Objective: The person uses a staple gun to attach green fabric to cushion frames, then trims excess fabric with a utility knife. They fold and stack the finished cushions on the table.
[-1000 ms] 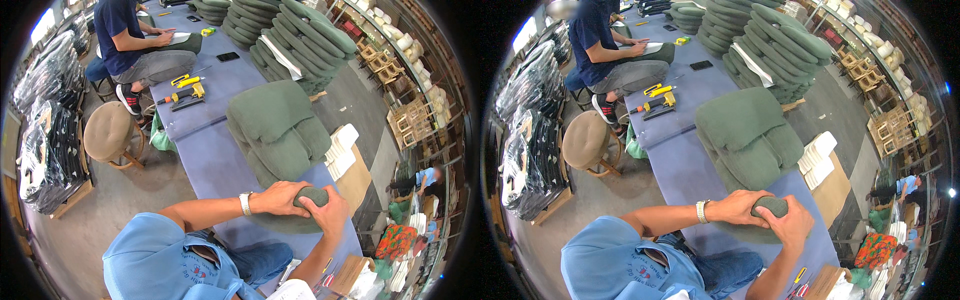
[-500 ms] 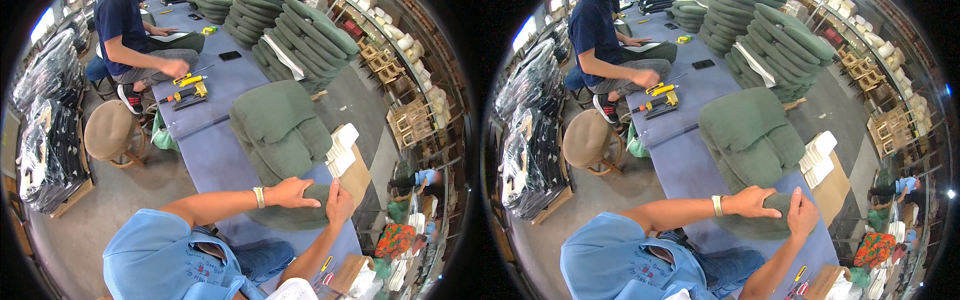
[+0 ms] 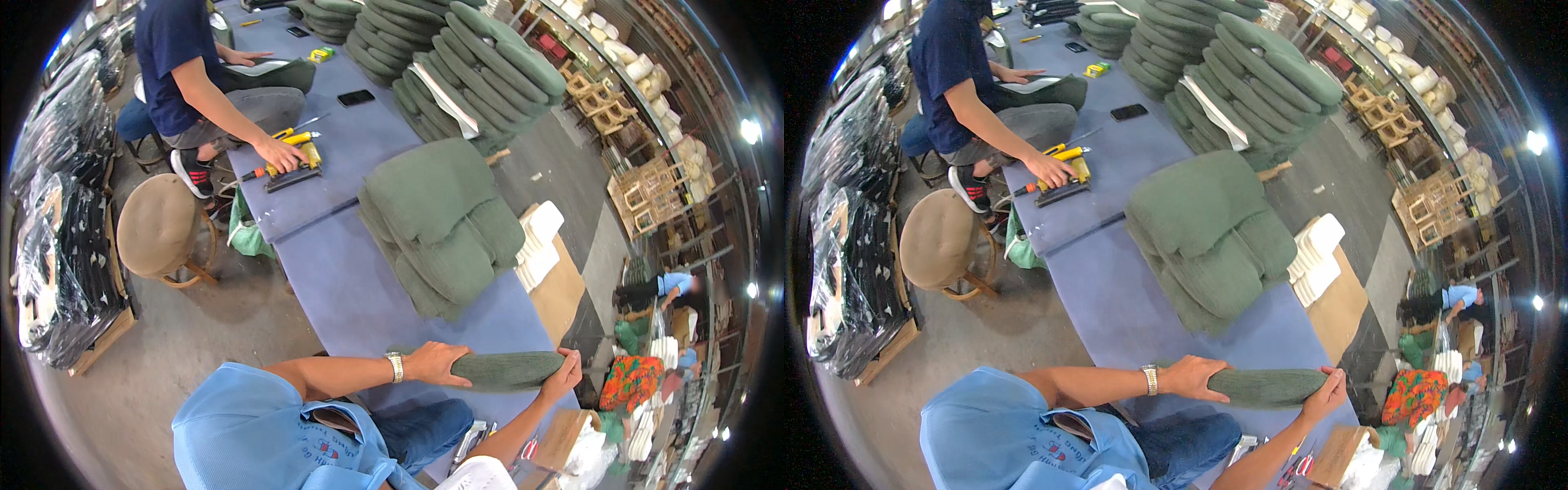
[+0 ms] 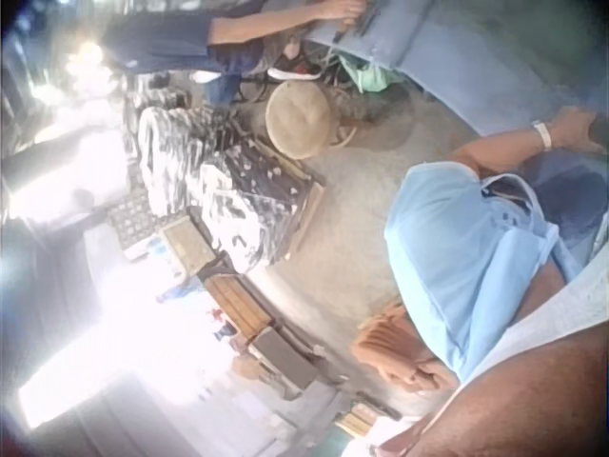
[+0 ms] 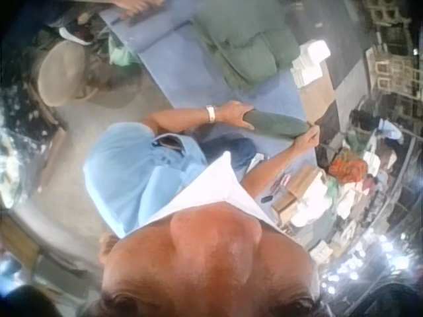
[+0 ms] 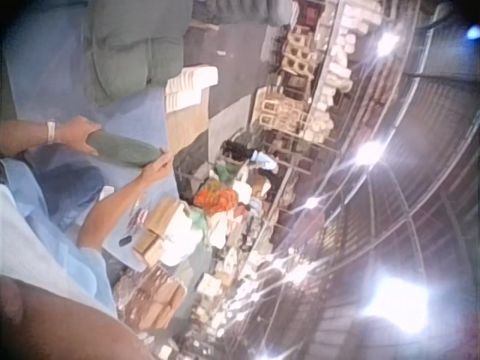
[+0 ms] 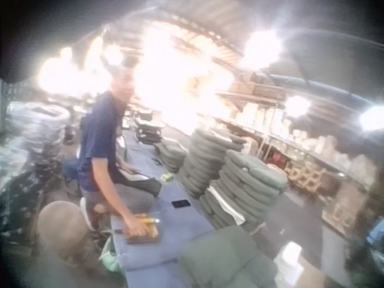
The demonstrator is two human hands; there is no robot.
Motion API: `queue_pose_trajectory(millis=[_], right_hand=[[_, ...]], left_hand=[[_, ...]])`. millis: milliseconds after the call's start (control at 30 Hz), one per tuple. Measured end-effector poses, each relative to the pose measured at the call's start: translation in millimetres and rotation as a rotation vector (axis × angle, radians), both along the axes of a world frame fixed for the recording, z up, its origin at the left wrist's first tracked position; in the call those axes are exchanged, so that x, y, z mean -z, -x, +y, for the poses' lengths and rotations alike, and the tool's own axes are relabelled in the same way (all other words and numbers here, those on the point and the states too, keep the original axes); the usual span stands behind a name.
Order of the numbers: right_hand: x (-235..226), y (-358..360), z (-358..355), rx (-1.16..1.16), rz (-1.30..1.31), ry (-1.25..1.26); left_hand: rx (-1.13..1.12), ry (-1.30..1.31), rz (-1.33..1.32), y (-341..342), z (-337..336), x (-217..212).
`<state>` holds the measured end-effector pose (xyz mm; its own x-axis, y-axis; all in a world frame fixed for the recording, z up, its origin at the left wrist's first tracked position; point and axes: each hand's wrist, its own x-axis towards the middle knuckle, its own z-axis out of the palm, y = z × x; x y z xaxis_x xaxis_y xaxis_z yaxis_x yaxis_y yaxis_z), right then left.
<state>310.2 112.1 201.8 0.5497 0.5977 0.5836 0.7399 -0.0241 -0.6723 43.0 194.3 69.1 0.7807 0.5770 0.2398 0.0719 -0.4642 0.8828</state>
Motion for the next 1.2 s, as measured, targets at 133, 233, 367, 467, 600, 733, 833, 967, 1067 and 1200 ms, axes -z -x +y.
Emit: queue_pose_trajectory(millis=[133, 233, 367, 467, 600, 733, 833, 967, 1067, 1200], right_hand=[[6, 6, -18, 0.082, 0.078, 0.010], [6, 14, -29, 0.121, 0.067, -0.020], [-1, 33, -45, 0.167, 0.031, -0.020], [4, 43, -76, 0.254, 0.096, -0.007], [13, 50, -110, 0.322, 0.083, -0.047], [14, 62, -132, 0.494, 0.177, -0.009], [5, 59, -127, 0.546, 0.116, 0.201], [-51, 104, -66, 0.408, -0.085, 0.625], [-76, 163, -24, 0.175, -0.045, 0.567], [-66, 173, -30, -0.138, -0.008, 0.252]], left_hand=[[0.035, 0.007, 0.003, 5, -5, -1], [0.045, -0.004, -0.044, 12, -9, 15], [0.078, -0.055, -0.028, 25, -8, 33], [0.135, -0.094, -0.038, 31, -7, 43], [0.263, -0.085, 0.006, 27, 1, 44], [0.365, -0.101, 0.086, 19, 12, 35], [0.287, -0.150, 0.092, 11, 14, 16], [0.063, -0.198, -0.288, -7, 1, -51], [-0.057, -0.303, -0.506, -9, 6, -106], [-0.148, -0.300, -0.415, 23, 18, -117]])
